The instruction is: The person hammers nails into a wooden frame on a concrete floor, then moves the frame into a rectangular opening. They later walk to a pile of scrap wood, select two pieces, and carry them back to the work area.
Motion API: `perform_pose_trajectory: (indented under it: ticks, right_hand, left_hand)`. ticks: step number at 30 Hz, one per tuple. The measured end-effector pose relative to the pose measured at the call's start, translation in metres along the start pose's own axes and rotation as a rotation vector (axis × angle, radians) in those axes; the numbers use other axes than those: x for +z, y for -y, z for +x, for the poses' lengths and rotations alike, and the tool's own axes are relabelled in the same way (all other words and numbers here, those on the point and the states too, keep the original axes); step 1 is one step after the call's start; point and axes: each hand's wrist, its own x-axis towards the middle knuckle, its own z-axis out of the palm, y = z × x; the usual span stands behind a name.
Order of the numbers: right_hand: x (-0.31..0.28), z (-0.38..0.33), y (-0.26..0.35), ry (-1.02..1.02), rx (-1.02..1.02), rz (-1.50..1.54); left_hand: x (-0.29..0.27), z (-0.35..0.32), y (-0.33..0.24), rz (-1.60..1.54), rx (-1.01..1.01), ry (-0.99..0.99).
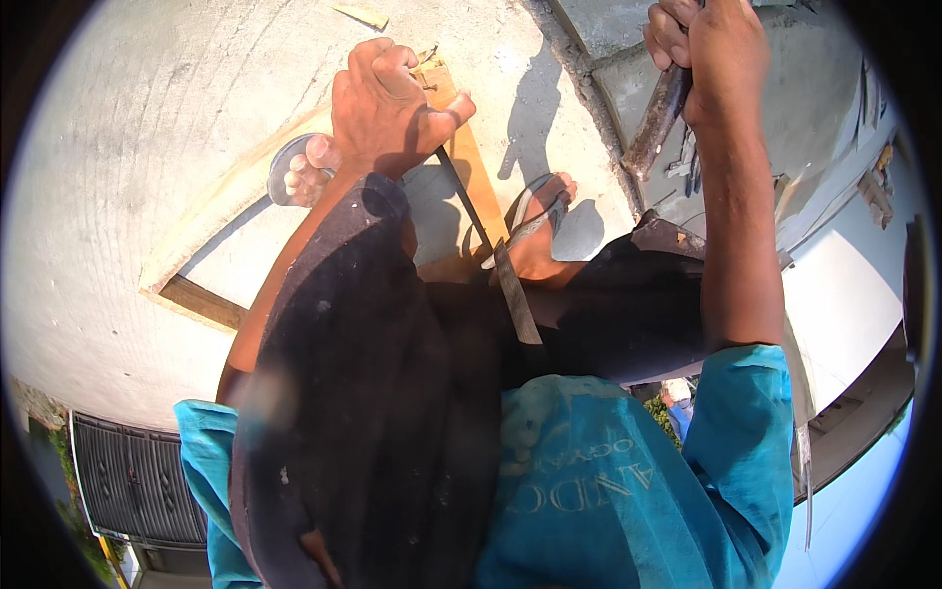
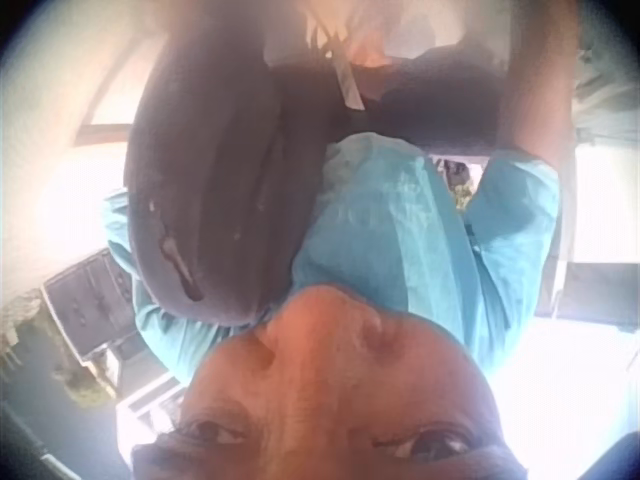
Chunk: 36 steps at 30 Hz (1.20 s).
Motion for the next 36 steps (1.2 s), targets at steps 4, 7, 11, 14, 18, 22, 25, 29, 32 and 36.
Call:
perform_pose_trajectory:
  ticks: [4, 7, 11, 14, 18, 22, 25, 29, 32, 36]
  right_hand:
    - [0.013, -0.035, -0.037, 0.202, 0.121, -0.369]
    - [0.014, -0.039, -0.005, 0.499, 0.441, -0.500]
    - [-0.039, 0.024, -0.036, 0.238, -0.092, 0.236]
    - [0.012, -0.026, -0.078, 0.133, -0.172, -0.284]
    - [0.016, -0.028, -0.010, 0.561, 0.254, -0.742]
    - [0.005, -0.002, -0.028, 0.258, 0.059, -0.396]
    - [0.025, -0.039, -0.087, 0.176, -0.431, -0.926]
    - [0.023, -0.032, -0.011, 0.441, 0.135, -0.652]
    - [-0.022, 0.027, -0.084, 0.325, -0.164, -0.365]
    - [0.034, -0.045, -0.072, 0.548, -0.093, -0.993]
  left_hand:
    - [0.003, 0.009, -0.005, -0.012, 0.040, -0.011]
    - [0.007, 0.003, 0.013, 0.039, 0.145, 0.032]
    - [0.009, 0.000, 0.007, 0.030, 0.111, -0.100]
    - [0.006, 0.001, 0.005, 0.101, 0.152, -0.060]
    - [0.005, 0.002, 0.013, 0.086, 0.202, -0.113]
    - [0.000, -0.005, 0.003, 0.104, 0.130, -0.097]
    - [0.000, 0.007, 0.002, 0.152, 0.181, -0.053]
    - [0.011, -0.004, 0.010, 0.114, 0.125, -0.114]
    - [0.004, -0.004, 0.007, 0.134, 0.178, -0.126]
    - [0.004, 0.002, 0.002, 0.169, 0.189, -0.102]
